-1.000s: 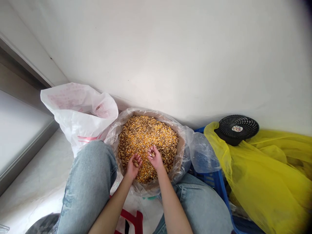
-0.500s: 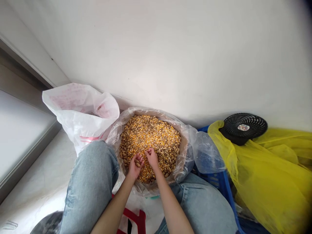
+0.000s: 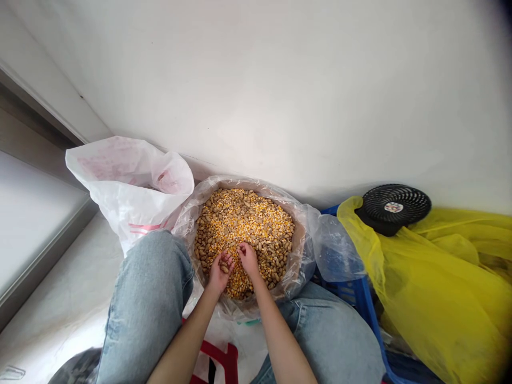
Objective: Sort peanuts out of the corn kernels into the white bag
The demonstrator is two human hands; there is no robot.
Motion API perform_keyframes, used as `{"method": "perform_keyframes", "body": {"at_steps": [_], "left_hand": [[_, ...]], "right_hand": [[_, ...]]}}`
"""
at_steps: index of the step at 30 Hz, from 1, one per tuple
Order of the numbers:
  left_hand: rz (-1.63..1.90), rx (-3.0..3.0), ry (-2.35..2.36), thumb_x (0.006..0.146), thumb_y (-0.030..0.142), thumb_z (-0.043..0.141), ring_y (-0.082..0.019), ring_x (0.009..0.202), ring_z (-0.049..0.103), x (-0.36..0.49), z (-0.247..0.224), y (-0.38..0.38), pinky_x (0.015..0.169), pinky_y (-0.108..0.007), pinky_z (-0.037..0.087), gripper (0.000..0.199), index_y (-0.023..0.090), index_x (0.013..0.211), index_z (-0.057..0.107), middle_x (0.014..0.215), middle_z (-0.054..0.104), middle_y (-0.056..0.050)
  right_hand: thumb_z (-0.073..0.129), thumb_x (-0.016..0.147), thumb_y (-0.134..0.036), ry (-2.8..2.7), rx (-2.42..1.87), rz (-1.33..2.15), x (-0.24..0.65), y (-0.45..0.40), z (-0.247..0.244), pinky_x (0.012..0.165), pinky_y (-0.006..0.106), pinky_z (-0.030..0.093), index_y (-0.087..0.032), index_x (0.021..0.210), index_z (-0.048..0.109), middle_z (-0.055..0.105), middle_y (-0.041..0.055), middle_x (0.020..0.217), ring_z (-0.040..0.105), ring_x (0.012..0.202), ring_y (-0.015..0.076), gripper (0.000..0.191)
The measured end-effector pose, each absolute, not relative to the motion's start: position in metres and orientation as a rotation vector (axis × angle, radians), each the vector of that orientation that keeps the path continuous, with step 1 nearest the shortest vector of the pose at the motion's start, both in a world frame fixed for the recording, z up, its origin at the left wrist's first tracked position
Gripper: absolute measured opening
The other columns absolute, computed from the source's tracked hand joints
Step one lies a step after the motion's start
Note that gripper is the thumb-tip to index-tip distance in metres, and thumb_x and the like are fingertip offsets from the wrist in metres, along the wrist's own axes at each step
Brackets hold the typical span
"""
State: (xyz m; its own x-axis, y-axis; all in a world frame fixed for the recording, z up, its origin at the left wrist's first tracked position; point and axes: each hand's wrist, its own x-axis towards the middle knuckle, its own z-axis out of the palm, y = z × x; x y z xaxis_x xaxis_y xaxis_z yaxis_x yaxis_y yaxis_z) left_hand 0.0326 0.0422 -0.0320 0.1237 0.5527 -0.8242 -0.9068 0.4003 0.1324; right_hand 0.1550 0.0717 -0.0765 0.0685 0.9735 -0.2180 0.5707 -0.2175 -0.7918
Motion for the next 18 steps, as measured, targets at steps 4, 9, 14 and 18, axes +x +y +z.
{"method": "perform_keyframes", "body": {"at_steps": [4,9,14,18], "left_hand": [[1.126,-0.454,0.933,0.079,0.015,0.043,-0.008,0.055,0.058,0.031,-0.032,0.042,0.056,-0.022,0.048,0.014,0.017,0.078,0.057,0.062,0.061,0.002],[1.142,-0.457,0.914,0.079,0.017,0.045,-0.008,0.053,0.057,0.03,-0.034,0.041,0.055,-0.022,0.048,0.013,0.016,0.075,0.057,0.061,0.061,0.002],[1.149,-0.45,0.909,0.079,0.016,0.045,-0.007,0.052,0.057,0.03,-0.037,0.041,0.056,-0.021,0.047,0.013,0.017,0.075,0.057,0.061,0.061,0.002],[1.16,-0.451,0.92,0.079,0.017,0.045,-0.007,0.055,0.058,0.029,-0.037,0.041,0.057,-0.02,0.047,0.013,0.017,0.075,0.057,0.063,0.061,0.002]], "right_hand": [[0.041,0.071,-0.02,-1.575,-1.816,1.04,0.153,0.07,-0.073,0.073,0.03,0.042,-0.019,0.08,0.054,0.056,0.004,0.076,0.052,0.074,0.0164,0.016],[0.037,0.075,-0.018,-1.657,-1.839,0.978,0.143,0.065,-0.066,0.08,0.033,0.039,-0.018,0.091,0.053,0.056,0.0095,0.091,0.052,0.085,0.0187,0.023],[0.04,0.072,-0.018,-1.554,-1.811,1.092,0.143,0.066,-0.067,0.077,0.033,0.041,-0.019,0.084,0.052,0.058,0.0065,0.084,0.054,0.081,0.0183,0.017],[0.042,0.072,-0.024,-1.472,-1.795,1.155,0.15,0.071,-0.058,0.065,0.029,0.044,-0.02,0.083,0.052,0.057,0.0033,0.08,0.054,0.07,0.015,0.015]]}}
